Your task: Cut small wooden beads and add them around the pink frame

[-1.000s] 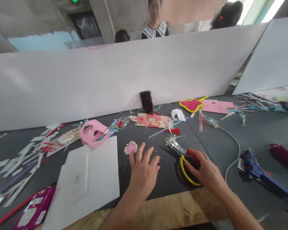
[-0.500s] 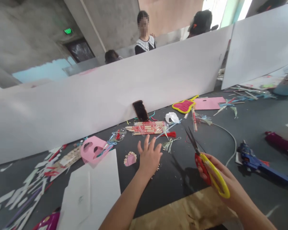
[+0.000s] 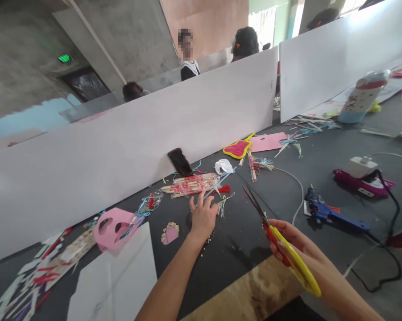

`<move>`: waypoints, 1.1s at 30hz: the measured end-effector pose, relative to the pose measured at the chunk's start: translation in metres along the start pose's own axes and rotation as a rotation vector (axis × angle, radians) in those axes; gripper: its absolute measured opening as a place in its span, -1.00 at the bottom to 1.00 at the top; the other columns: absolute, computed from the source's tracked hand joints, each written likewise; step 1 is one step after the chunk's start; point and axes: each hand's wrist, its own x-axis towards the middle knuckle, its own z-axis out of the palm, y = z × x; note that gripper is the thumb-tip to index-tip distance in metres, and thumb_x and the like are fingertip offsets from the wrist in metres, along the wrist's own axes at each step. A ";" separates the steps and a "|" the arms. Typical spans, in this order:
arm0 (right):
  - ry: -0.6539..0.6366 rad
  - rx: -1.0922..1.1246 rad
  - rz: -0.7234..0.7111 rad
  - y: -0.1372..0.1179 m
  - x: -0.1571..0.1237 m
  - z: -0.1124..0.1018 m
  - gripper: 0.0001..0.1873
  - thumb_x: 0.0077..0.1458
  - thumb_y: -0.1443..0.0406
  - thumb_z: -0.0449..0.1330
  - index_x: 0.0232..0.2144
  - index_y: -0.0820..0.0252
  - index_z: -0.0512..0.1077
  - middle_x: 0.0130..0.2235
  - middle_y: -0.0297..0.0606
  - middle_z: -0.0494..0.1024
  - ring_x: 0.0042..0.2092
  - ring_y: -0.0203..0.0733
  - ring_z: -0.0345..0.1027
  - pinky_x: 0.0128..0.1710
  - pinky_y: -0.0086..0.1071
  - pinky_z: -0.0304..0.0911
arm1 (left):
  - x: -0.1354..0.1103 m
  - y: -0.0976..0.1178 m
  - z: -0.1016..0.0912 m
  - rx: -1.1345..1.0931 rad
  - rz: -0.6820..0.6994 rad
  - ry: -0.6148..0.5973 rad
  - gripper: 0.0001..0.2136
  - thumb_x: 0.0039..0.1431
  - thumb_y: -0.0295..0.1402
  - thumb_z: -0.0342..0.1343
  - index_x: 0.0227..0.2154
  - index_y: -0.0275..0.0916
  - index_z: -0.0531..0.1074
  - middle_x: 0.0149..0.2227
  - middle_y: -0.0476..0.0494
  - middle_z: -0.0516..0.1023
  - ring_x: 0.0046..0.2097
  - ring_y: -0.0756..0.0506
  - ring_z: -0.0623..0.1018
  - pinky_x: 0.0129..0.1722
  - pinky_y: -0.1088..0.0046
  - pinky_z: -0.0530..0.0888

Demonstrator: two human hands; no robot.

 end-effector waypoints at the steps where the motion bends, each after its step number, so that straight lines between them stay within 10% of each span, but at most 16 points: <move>1: 0.006 0.011 0.002 0.001 0.001 0.001 -0.46 -0.15 0.00 0.33 -0.11 0.03 0.41 -0.29 -0.26 0.47 -0.39 -0.27 0.33 -0.45 -0.43 0.26 | 0.000 0.001 -0.002 -0.085 -0.044 0.011 -0.85 0.14 -0.49 0.07 -0.43 -0.12 0.49 0.00 -0.12 0.50 0.24 -0.28 0.17 0.17 -0.13 -0.10; 12: -0.003 -0.442 -0.156 0.021 0.020 0.006 -0.36 -0.07 -0.01 0.23 0.05 0.06 0.30 -0.32 -0.27 0.49 -0.37 -0.17 0.39 -0.42 -0.38 0.38 | -0.024 -0.001 -0.043 -0.680 -0.437 0.129 -0.76 0.21 -0.28 -0.03 -0.17 -0.18 0.49 -0.27 -0.11 0.56 -0.23 -0.08 0.49 -0.22 0.43 0.37; 22: -0.197 -0.964 -0.665 0.024 0.032 0.053 -0.64 0.08 0.22 0.17 -0.03 0.05 0.35 -0.16 -0.21 0.41 -0.30 -0.27 0.40 -0.34 -0.45 0.38 | -0.060 0.012 -0.072 -1.778 -0.872 0.391 -0.73 -0.26 -0.26 0.41 -0.46 -0.24 0.54 -0.45 -0.03 0.54 -0.31 0.02 0.49 -0.30 0.56 0.33; 33: -0.246 -1.170 -0.865 0.038 0.038 0.086 -0.56 0.10 0.22 0.14 0.05 0.07 0.29 -0.11 -0.15 0.39 -0.16 -0.16 0.42 -0.23 -0.37 0.40 | -0.086 0.024 -0.077 -2.107 -0.903 0.419 -0.80 -0.13 -0.36 0.37 -0.48 -0.25 0.45 -0.43 0.02 0.47 -0.40 0.07 0.43 -0.38 0.55 0.33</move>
